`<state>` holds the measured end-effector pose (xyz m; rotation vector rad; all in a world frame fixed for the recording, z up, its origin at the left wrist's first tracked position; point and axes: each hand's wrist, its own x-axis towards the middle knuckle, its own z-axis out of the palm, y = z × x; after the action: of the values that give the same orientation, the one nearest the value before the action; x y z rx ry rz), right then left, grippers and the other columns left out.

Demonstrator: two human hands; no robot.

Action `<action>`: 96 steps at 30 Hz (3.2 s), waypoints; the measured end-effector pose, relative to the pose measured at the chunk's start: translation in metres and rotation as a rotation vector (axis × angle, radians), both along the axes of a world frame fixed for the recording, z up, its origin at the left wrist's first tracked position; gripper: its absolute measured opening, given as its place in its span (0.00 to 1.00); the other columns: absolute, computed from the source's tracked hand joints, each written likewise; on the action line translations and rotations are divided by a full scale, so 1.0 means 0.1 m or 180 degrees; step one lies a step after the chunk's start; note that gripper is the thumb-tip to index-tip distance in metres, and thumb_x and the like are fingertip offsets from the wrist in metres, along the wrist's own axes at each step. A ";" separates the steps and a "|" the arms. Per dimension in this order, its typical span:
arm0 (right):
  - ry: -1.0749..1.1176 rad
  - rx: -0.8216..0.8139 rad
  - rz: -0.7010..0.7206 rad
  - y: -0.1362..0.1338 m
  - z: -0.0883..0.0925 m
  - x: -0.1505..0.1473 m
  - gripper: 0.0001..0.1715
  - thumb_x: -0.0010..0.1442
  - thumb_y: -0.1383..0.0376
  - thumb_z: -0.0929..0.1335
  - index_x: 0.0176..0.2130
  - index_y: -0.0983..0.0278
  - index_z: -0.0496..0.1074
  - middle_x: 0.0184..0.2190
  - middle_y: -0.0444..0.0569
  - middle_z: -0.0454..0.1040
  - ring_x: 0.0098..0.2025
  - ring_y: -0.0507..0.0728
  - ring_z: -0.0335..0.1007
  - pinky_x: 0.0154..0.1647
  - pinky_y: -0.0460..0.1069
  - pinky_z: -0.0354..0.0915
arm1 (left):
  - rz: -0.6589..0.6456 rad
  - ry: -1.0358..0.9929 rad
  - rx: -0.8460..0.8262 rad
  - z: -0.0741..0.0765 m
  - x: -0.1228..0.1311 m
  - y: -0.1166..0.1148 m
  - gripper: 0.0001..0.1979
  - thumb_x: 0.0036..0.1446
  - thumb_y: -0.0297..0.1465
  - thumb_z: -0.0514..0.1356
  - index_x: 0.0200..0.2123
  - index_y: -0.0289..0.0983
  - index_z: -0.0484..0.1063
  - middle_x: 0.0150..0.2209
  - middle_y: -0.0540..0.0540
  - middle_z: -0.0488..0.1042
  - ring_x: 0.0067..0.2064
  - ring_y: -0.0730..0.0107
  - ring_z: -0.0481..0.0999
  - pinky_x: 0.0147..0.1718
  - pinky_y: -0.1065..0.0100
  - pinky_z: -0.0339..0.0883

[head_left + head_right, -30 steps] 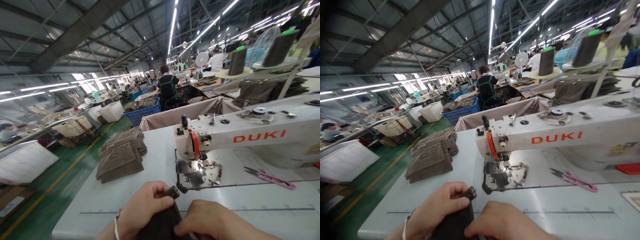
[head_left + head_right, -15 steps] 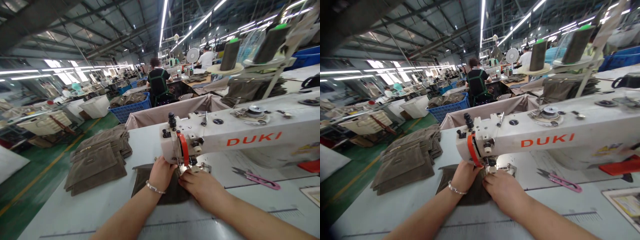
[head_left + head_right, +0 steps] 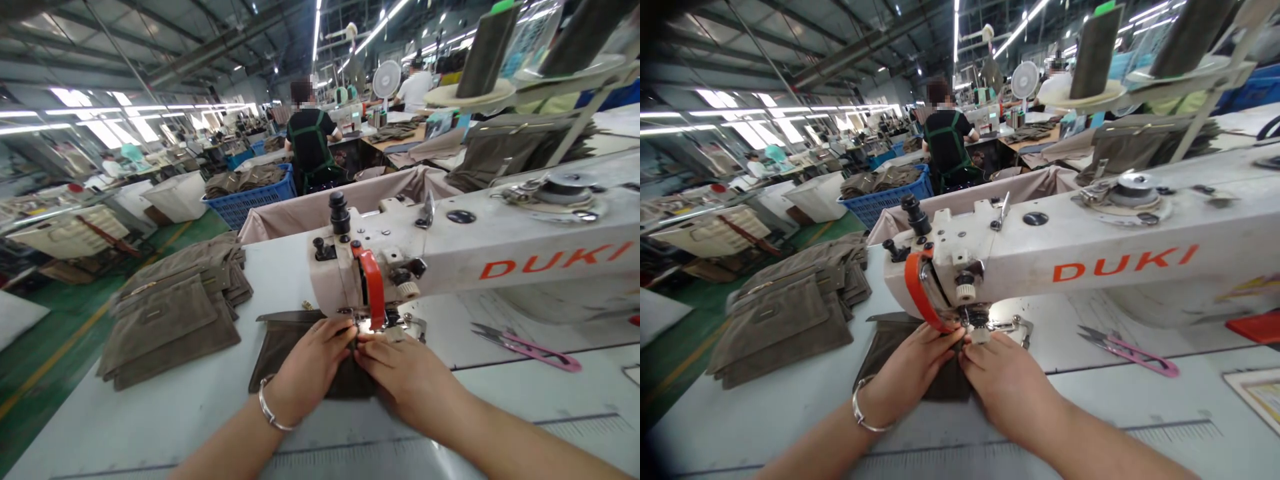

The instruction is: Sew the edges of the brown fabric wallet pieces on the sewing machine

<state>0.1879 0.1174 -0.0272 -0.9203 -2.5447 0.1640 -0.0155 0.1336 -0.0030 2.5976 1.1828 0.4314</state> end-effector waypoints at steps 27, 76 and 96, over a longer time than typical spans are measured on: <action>0.0037 -0.0543 0.0199 -0.01 0.25 0.25 0.22 0.58 0.75 0.62 0.50 0.60 0.69 0.48 0.48 0.72 0.50 0.59 0.65 0.53 0.57 0.59 | 0.0216 -0.0067 -0.0159 0.05 0.03 -0.12 0.22 0.60 0.26 0.58 0.58 0.40 0.62 0.57 0.45 0.67 0.59 0.64 0.65 0.60 0.58 0.59; 0.0346 -0.0540 0.0554 -0.01 0.16 0.21 0.13 0.62 0.71 0.62 0.44 0.64 0.71 0.42 0.49 0.74 0.47 0.59 0.66 0.49 0.57 0.63 | -0.0528 -0.0094 0.0902 -0.10 0.01 -0.13 0.12 0.65 0.24 0.52 0.51 0.34 0.67 0.48 0.43 0.74 0.53 0.66 0.71 0.55 0.61 0.66; 0.0414 -0.0739 0.0518 0.06 0.21 0.24 0.13 0.59 0.71 0.63 0.43 0.62 0.72 0.39 0.49 0.73 0.43 0.59 0.67 0.47 0.57 0.63 | 0.0015 -0.0588 0.0767 0.02 0.09 -0.18 0.07 0.63 0.22 0.52 0.40 0.34 0.69 0.40 0.44 0.75 0.42 0.69 0.73 0.45 0.67 0.69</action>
<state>0.2118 0.1234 -0.0057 -0.7556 -2.5127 0.5600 -0.0062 0.1159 -0.0011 2.6798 1.1363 0.8431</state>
